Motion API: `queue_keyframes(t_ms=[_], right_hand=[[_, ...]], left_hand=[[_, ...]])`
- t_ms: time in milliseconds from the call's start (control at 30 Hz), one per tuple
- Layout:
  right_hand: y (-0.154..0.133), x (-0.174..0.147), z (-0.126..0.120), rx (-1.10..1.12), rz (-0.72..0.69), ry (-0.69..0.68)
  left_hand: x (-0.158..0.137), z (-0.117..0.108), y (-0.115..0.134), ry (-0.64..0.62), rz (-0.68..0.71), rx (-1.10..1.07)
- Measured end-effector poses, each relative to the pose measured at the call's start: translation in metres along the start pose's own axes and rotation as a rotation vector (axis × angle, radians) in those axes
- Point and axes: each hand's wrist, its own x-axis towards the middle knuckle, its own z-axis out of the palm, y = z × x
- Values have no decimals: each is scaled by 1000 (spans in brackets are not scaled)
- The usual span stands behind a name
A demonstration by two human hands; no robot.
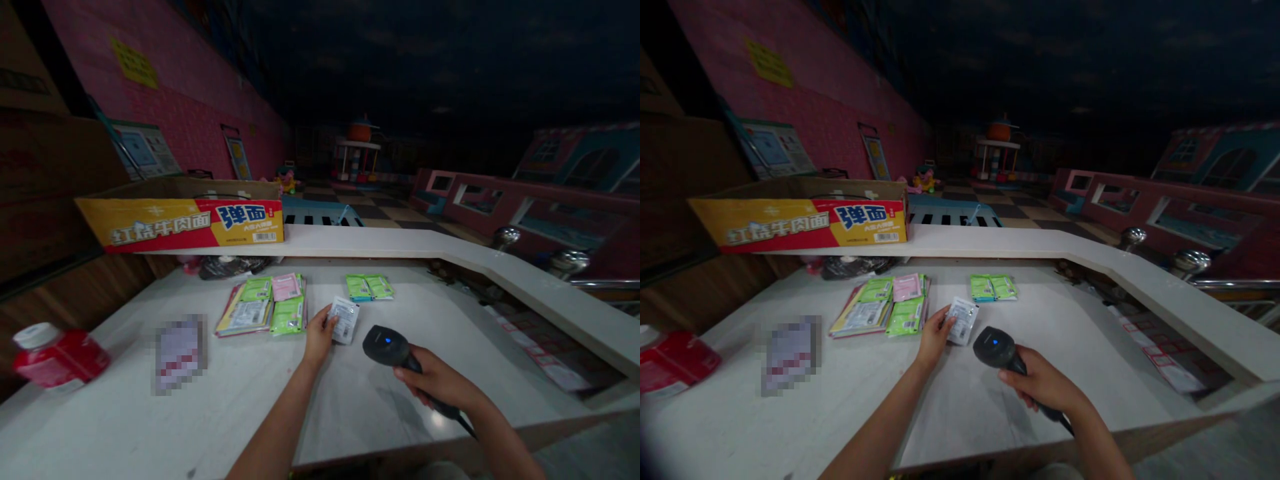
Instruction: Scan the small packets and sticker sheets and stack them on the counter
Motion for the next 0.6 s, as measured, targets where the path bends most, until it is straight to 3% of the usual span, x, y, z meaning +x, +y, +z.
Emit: queue_keyframes(t_ms=[133,300,433,533,600], right_hand=[[-9,-3,-8,-35,26,-29],[-2,-2,-11,48,13,-28],[16,14,-5,333,53,92],[35,36,-4,651,74,224],[49,50,-9,914,42,233]], left_hand=[[-2,-1,8,-1,33,117],[-2,1,5,-18,-25,13],[-1,1,1,9,-26,18],[0,0,-4,82,-50,54],[1,-1,-8,116,-60,46]])
